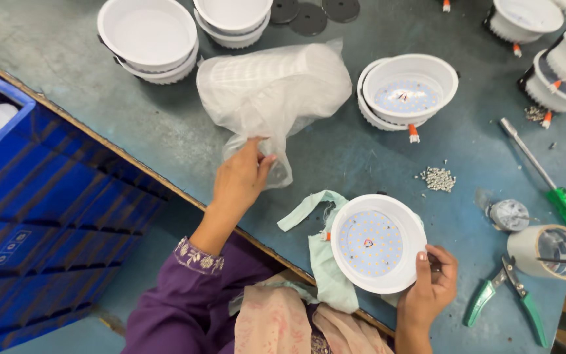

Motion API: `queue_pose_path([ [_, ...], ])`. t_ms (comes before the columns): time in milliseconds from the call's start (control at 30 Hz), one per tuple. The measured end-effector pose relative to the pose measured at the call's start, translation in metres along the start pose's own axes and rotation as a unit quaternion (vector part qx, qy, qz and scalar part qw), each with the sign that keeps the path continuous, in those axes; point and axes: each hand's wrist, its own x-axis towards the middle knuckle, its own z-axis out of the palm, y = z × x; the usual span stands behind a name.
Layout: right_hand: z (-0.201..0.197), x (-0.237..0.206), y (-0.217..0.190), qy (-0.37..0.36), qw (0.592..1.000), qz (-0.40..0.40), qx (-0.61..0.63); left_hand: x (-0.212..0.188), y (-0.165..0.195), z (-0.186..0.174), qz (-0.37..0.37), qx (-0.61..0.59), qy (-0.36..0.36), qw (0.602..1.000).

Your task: The person assembles white plastic light fixture housings by placing a circular cover over a perforated base, then using a green screwdriver to fasten screws into the cover. The person repeats this process for multiple units, stacking completed fixtures on the table.

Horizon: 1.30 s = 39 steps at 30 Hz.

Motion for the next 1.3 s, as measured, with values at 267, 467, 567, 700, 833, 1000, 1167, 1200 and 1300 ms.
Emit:
queue_pose_path([
  [267,0.03,-0.002,-0.068,-0.094,0.948,-0.258,-0.161,-0.005,0.024,0.001,0.139,-0.088,-0.038,0.986],
  [467,0.131,0.023,-0.103,-0.47,0.819,-0.32,-0.079,0.007,0.047,-0.037,0.051,-0.3,-0.117,0.945],
  [567,0.198,0.044,-0.092,-0.467,0.813,-0.293,-0.188,0.022,0.059,-0.06,0.078,-0.303,-0.069,0.947],
  [700,0.243,0.087,-0.07,-0.447,0.806,-0.22,-0.32,0.037,0.077,-0.077,0.203,-0.303,-0.034,0.931],
  [833,0.257,0.122,-0.066,-0.45,0.754,-0.277,-0.391,0.044,0.086,-0.086,0.227,-0.367,-0.062,0.9],
  [1000,0.263,0.136,-0.085,-0.401,0.749,-0.089,-0.519,0.047,0.086,-0.097,0.176,-0.399,-0.069,0.897],
  [1167,0.268,0.132,-0.1,-0.304,0.836,-0.229,-0.395,0.044,0.085,-0.103,0.189,-0.376,-0.062,0.905],
  [1200,0.271,0.134,-0.103,-0.294,0.822,-0.257,-0.414,0.045,0.085,-0.104,0.19,-0.365,-0.062,0.909],
  [1300,0.28,0.14,-0.106,-0.254,0.797,-0.328,-0.44,0.044,0.082,-0.106,0.181,-0.357,-0.063,0.914],
])
